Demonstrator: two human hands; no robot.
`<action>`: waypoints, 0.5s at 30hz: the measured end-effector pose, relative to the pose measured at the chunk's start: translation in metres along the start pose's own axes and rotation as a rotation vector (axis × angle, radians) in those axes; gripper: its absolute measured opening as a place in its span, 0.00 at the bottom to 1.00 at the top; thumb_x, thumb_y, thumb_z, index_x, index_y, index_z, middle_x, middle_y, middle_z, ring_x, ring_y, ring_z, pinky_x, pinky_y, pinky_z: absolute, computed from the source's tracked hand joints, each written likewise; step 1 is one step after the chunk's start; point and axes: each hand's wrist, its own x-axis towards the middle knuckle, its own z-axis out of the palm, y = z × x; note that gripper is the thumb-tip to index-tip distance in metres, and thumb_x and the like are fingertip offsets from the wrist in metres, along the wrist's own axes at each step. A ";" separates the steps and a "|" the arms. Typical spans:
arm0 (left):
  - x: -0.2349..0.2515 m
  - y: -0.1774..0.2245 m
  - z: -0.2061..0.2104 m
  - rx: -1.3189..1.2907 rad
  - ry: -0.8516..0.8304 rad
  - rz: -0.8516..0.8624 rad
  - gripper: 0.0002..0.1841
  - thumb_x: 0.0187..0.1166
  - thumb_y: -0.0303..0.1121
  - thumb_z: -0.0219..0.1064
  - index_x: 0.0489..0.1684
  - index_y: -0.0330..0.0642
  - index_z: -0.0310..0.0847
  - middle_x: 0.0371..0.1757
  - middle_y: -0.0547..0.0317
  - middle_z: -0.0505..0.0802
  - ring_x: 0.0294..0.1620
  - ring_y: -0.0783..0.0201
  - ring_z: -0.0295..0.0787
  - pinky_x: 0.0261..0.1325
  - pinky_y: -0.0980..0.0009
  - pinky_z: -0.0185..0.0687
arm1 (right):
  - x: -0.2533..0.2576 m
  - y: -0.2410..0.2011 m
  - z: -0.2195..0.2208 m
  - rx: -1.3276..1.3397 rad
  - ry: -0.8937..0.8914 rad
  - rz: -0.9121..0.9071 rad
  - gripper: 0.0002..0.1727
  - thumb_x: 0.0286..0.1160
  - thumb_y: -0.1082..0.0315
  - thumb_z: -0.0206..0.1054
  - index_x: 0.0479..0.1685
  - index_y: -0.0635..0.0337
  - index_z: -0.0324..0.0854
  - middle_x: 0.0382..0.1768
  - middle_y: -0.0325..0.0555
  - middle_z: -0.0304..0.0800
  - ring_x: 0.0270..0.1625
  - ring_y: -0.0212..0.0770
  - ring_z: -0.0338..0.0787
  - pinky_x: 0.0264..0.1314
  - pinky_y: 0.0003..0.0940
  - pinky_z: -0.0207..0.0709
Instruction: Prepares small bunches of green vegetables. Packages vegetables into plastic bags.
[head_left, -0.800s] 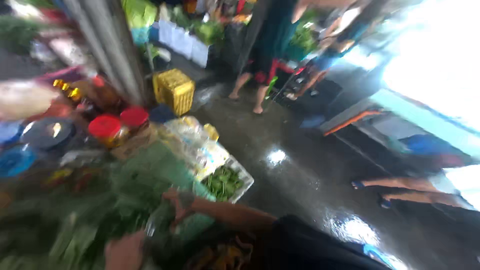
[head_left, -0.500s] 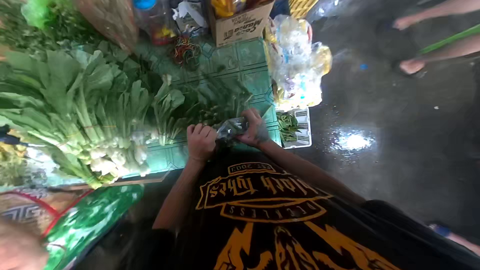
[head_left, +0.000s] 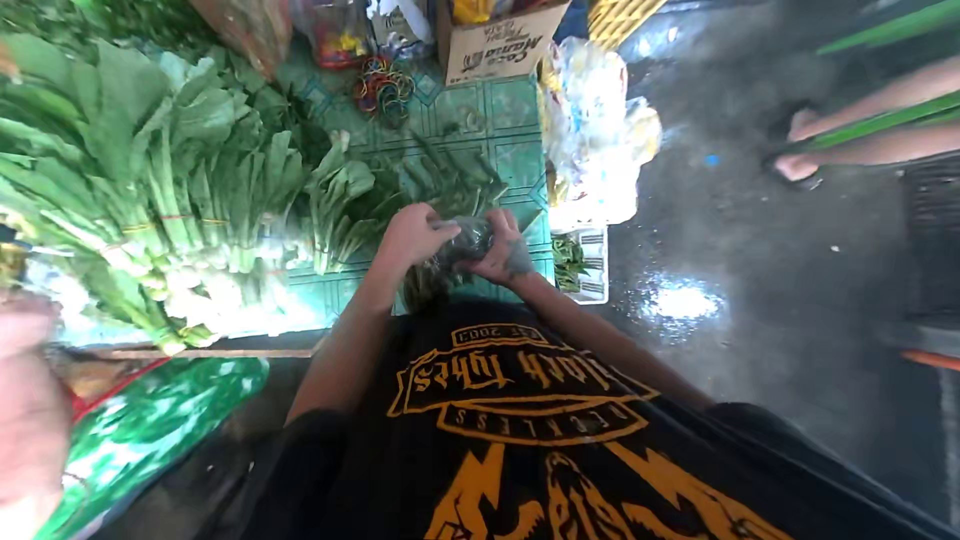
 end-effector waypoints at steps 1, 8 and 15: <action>0.008 0.003 -0.001 0.026 0.010 0.067 0.23 0.74 0.47 0.78 0.55 0.36 0.86 0.49 0.42 0.92 0.52 0.47 0.90 0.60 0.42 0.84 | 0.000 0.004 0.000 0.027 -0.006 -0.054 0.60 0.26 0.38 0.93 0.70 0.58 0.74 0.69 0.63 0.78 0.62 0.61 0.87 0.54 0.62 0.86; -0.018 -0.008 0.032 0.218 0.227 0.665 0.05 0.77 0.28 0.65 0.37 0.39 0.85 0.44 0.49 0.89 0.53 0.49 0.86 0.58 0.45 0.82 | 0.003 0.008 -0.004 0.147 -0.052 -0.044 0.43 0.46 0.46 0.90 0.65 0.57 0.80 0.66 0.59 0.81 0.65 0.57 0.85 0.63 0.58 0.84; -0.063 -0.075 0.035 0.583 0.273 0.779 0.34 0.70 0.53 0.77 0.77 0.54 0.78 0.63 0.59 0.91 0.69 0.57 0.83 0.81 0.45 0.65 | -0.004 0.012 0.012 0.067 0.098 0.010 0.41 0.38 0.44 0.92 0.52 0.61 0.83 0.52 0.59 0.86 0.55 0.58 0.88 0.53 0.57 0.86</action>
